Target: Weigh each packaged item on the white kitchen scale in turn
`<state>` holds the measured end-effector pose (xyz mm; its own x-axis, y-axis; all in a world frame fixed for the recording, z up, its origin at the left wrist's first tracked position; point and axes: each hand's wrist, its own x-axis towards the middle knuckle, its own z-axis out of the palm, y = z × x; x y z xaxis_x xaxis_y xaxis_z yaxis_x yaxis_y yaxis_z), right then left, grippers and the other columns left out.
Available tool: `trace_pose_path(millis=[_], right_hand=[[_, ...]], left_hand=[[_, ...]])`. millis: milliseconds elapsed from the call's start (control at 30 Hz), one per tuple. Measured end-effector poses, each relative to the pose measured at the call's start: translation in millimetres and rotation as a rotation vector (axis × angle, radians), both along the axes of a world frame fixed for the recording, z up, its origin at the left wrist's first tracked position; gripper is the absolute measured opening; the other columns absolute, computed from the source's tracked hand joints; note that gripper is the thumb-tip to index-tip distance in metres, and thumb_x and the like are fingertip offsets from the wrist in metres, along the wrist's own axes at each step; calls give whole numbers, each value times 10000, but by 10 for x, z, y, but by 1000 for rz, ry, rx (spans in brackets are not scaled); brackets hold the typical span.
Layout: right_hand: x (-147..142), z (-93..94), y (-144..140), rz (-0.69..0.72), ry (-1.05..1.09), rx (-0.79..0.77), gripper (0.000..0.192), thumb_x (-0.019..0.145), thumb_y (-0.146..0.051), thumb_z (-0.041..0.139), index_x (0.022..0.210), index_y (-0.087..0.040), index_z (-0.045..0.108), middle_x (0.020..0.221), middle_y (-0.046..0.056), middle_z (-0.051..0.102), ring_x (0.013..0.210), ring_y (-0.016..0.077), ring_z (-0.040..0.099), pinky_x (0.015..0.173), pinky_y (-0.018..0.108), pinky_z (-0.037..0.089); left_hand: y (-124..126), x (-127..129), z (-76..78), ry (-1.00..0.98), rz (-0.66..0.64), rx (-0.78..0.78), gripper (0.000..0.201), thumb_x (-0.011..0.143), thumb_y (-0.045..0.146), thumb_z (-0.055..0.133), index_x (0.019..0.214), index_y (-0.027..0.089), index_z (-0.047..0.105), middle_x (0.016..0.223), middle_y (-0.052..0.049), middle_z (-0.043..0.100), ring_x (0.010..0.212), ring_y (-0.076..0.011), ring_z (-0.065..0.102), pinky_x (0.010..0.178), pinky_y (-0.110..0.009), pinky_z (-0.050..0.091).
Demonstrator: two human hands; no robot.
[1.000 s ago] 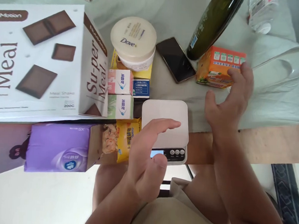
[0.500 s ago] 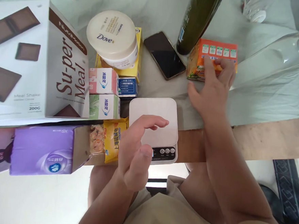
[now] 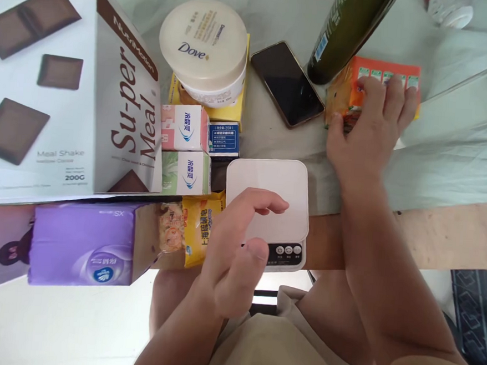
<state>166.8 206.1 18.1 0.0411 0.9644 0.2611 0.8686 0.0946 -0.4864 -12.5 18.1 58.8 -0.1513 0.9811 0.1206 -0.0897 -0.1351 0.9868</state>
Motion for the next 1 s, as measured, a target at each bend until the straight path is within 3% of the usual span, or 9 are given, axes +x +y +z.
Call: trace_pose_path(millis=[100, 233, 400, 567, 733, 1000], right_hand=[[116, -66, -13, 7, -19, 28, 710, 854, -235, 677, 1547, -217, 524, 1712, 144, 380, 1679, 418, 175, 1394, 702, 121], [292, -225, -49, 55, -94, 112, 733, 769, -219, 657, 1493, -255, 544, 1660, 77, 467, 1645, 371, 293, 1387, 698, 198], [355, -301, -204, 68, -196, 233, 675, 821, -286, 610, 1491, -290, 528, 1622, 64, 515, 1591, 365, 376, 1327, 724, 291], [347, -245, -445, 71, -233, 287, 629, 837, -306, 622, 1463, -317, 559, 1579, 53, 567, 1537, 342, 458, 1299, 675, 364], [385, -183, -710, 97, -282, 304, 613, 855, -320, 631, 1463, -314, 550, 1552, 74, 585, 1486, 369, 503, 1233, 706, 416], [444, 33, -1154, 92, -322, 147, 541, 896, -485, 653, 1421, -369, 594, 1448, 72, 585, 1334, 407, 540, 1076, 716, 446]], left_hand=[[-19, 7, -9, -33, -27, -1, 467, 1047, 634, 510, 1181, 250, 740, 1110, -65, 746, 1040, -237, 667, 936, -387, 520], [-13, 25, 13, -82, -38, -19, 487, 1035, 662, 520, 1166, 245, 735, 1101, -55, 728, 1041, -232, 647, 932, -372, 510], [16, 85, 10, -87, -61, 4, 529, 1032, 699, 503, 1143, 234, 729, 1082, -61, 729, 1012, -230, 646, 919, -371, 519], [19, 118, -23, -70, -67, 21, 507, 1039, 677, 509, 1151, 233, 726, 1102, -65, 732, 1014, -228, 648, 928, -380, 520], [3, 125, -13, -58, -63, 13, 512, 1031, 686, 524, 1134, 231, 735, 1091, -59, 734, 1007, -230, 650, 939, -397, 503], [-22, 209, 20, -92, -171, -10, 459, 1041, 633, 520, 1099, 228, 729, 1081, -65, 741, 979, -243, 667, 932, -427, 523]])
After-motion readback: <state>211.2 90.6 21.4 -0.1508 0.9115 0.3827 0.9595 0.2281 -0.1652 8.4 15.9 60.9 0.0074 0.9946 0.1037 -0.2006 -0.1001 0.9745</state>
